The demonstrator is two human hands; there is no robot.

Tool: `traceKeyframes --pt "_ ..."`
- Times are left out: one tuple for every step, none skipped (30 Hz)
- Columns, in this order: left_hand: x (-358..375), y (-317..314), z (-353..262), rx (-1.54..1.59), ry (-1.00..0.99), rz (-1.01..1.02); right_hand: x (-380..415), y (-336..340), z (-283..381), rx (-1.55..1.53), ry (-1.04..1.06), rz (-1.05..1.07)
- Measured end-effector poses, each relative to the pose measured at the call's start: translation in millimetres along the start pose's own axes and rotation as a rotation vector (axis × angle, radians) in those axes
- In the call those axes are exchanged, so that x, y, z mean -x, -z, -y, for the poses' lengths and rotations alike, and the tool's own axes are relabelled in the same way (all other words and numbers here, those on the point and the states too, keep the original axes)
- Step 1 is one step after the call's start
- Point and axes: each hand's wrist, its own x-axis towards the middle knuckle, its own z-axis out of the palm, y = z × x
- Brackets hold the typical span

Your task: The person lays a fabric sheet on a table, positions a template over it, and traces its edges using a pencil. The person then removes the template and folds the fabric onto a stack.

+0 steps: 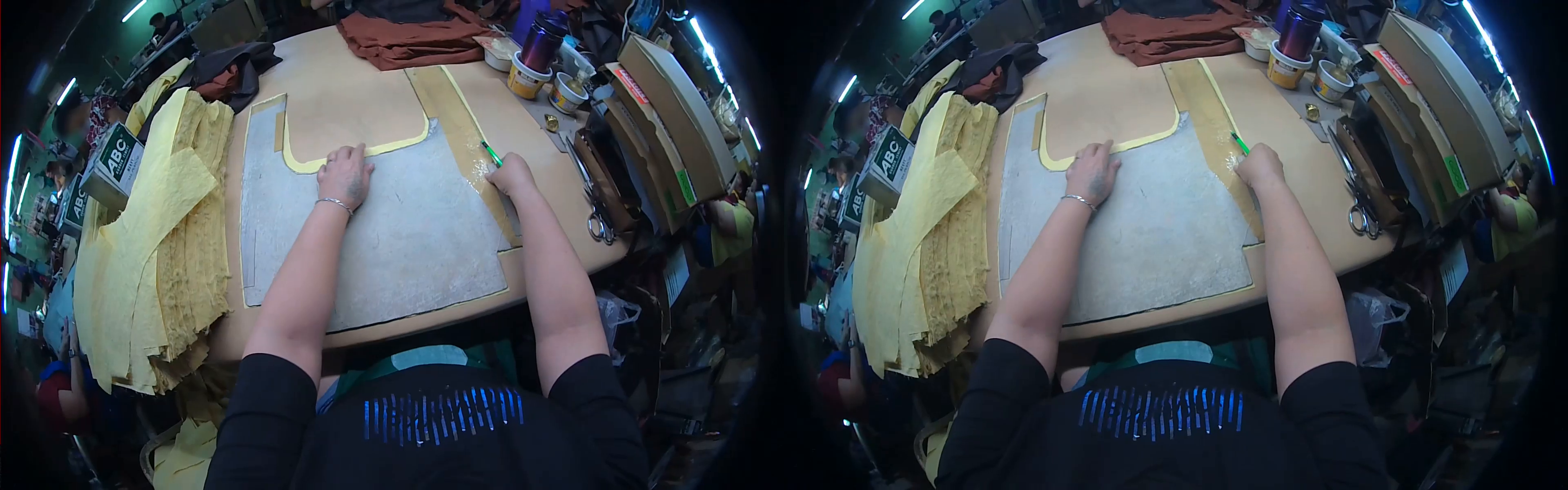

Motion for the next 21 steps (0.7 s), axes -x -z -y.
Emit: traceKeyframes --pt "-2 1 -3 -0.016 0.034 0.046 -1 0 -2 -0.008 0.014 -0.002" --pt "-2 1 -5 -0.036 0.078 0.091 -3 -1 -3 -0.017 0.036 0.002" --pt "-1 1 -6 -0.039 0.083 0.047 -5 -3 -5 -0.033 0.045 -0.002" --pt "-1 0 -5 -0.029 0.085 0.033 -8 -5 -8 -0.049 0.057 -0.001" --pt "-1 0 -3 -0.02 0.09 0.019 -9 -6 -11 -0.084 0.065 0.003" --pt "-2 -2 -2 -0.009 0.098 0.01 -11 -7 -13 -0.117 0.073 0.005" --pt "-2 -3 -2 0.004 0.103 -0.001 -15 -11 -18 -0.123 0.094 0.0" --pt "-2 -4 -2 0.017 0.124 0.0 -17 -13 -20 -0.13 0.112 -0.009" --pt "-3 -4 -1 0.031 0.14 0.0 -18 -14 -22 -0.15 0.124 -0.006" --pt "-5 -5 -1 0.048 0.152 0.001 -16 -13 -22 -0.17 0.132 -0.004" --pt "-5 -4 -2 0.053 0.166 0.013 -13 -12 -22 -0.207 0.121 0.002" --pt "-6 -4 -3 0.06 0.181 0.024 -11 -11 -22 -0.24 0.111 0.009" --pt "-6 -3 -4 0.068 0.196 0.033 -15 -13 -28 -0.259 0.119 0.005" --pt "-4 -3 -5 0.084 0.196 0.03 -14 -15 -31 -0.275 0.127 0.003" --pt "1 -2 -7 0.099 0.197 0.028 -10 -16 -35 -0.264 0.147 -0.009" --pt "3 -2 -8 0.113 0.196 0.025 -3 -12 -35 -0.254 0.167 -0.023" --pt "4 -4 -8 0.118 0.182 -0.006 1 -12 -38 -0.273 0.176 -0.03" --pt "6 -7 -8 0.126 0.171 -0.034 2 -13 -41 -0.287 0.183 -0.035" --pt "10 -10 -8 0.136 0.163 -0.061 2 -14 -41 -0.303 0.176 -0.021" --pt "12 -9 -9 0.166 0.169 -0.065 0 -13 -42 -0.317 0.168 -0.007" --pt "12 -8 -10 0.195 0.174 -0.072 -2 -14 -44 -0.33 0.16 0.006"
